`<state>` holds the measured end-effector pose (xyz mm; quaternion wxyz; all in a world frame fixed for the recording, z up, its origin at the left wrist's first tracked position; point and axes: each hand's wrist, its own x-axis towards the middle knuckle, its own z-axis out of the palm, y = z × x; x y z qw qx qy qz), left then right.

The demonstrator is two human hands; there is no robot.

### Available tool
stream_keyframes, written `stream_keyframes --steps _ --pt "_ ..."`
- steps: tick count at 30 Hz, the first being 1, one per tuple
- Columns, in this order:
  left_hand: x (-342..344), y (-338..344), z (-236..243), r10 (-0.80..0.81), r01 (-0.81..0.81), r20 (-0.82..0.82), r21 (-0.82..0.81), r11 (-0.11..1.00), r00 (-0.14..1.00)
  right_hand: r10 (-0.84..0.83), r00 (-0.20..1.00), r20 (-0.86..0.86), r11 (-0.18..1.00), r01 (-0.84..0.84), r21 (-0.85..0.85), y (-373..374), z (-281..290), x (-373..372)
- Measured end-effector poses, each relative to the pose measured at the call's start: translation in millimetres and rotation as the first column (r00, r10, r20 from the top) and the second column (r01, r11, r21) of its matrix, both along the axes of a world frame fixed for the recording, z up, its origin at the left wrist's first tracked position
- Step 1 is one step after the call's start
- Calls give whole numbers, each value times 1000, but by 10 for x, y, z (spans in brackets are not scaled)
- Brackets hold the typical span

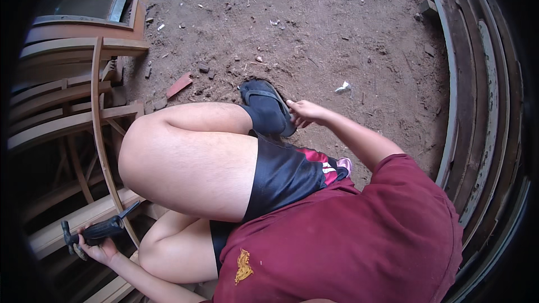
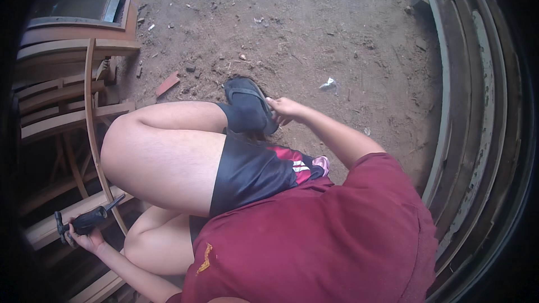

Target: The person sits on the ground and uses a chisel and a hammer to carve a curved wooden frame. They repeatedly strike the chisel to remove wood shavings and shape the piece.

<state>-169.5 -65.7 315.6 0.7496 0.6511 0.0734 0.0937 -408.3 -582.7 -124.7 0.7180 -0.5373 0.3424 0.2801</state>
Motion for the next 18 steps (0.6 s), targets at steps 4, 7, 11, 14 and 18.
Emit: stream_keyframes --steps 4,7,11,14,18 --pt "73 -49 8 -28 30 94 -22 999 995 -270 963 21 963 270 -22 357 -176 250" --pt "294 -223 18 -120 135 108 -136 982 987 -381 920 94 906 391 -159 447 -657 440" --pt "-134 73 104 0 2 76 -29 1000 997 -86 988 -127 976 110 190 744 -142 308" --pt "18 -9 14 -85 88 32 -114 990 996 139 988 -73 931 -105 350 339 -295 -103" --pt "59 -102 58 -260 258 15 -186 948 965 -36 999 -25 993 33 -112 250 -49 -132"
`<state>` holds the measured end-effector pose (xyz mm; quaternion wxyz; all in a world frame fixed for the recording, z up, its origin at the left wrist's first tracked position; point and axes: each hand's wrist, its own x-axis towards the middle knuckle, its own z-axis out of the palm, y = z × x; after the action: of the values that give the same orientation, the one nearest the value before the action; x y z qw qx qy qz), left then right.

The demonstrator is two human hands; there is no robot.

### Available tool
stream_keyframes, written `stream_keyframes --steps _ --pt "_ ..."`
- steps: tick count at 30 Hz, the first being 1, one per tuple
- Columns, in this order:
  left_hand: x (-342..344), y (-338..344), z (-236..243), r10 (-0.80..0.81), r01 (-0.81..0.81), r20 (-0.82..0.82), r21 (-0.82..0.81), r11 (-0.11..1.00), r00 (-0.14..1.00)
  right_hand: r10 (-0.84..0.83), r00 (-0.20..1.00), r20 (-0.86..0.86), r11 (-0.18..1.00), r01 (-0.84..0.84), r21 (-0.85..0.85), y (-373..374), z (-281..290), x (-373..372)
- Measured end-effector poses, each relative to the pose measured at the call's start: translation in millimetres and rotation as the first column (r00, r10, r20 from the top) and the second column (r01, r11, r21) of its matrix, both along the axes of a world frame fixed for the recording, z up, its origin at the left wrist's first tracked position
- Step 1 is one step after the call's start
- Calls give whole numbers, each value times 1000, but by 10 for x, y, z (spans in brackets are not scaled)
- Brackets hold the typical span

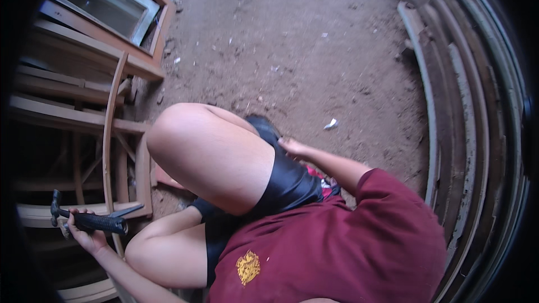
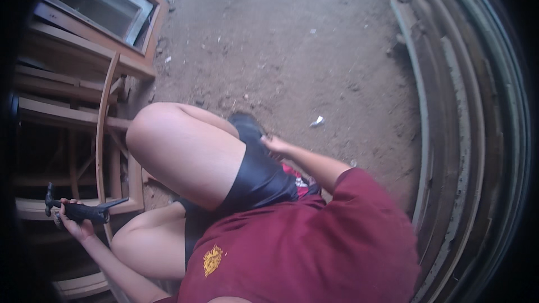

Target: The person sits on the ground and uses a chisel and a hammer to carve a curved wooden frame. They repeatedly strike the chisel to remove wood shavings and shape the piece.

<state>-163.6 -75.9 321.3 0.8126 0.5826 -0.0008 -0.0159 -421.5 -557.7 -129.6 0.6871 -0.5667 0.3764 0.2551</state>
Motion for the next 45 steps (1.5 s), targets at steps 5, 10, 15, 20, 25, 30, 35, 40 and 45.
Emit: stream_keyframes --steps 5,10,15,20,25,30,35,40,45 --pt "-118 -88 67 -125 123 -16 -77 989 992 87 996 18 933 -75 -351 173 -209 269" --pt "-155 -134 68 -292 290 31 -260 921 956 65 997 -31 781 -70 -621 -551 505 41" --pt "-316 -300 163 -205 196 -34 -173 965 978 -5 998 -62 651 -43 -758 -1052 866 -209" --pt "-487 -296 235 -263 250 -35 -215 944 964 -17 997 -69 558 -48 -828 -1303 1150 -250" --pt "-426 -130 225 -295 273 -28 -303 913 955 52 995 -88 502 -102 -859 -1293 1161 35" --pt "-338 -372 241 -166 113 -154 -303 946 974 66 989 -136 410 -151 -899 -1589 1142 68" --pt "-438 -312 199 -151 159 67 -152 976 986 77 985 -154 388 -172 -905 -1673 1193 264" --pt "-402 -441 167 10 -10 -4 -205 979 1000 194 963 -190 360 -250 -899 -1624 1091 632" --pt "-349 -876 206 183 -166 147 -120 979 972 408 891 -200 309 -341 -888 -1441 916 1170"
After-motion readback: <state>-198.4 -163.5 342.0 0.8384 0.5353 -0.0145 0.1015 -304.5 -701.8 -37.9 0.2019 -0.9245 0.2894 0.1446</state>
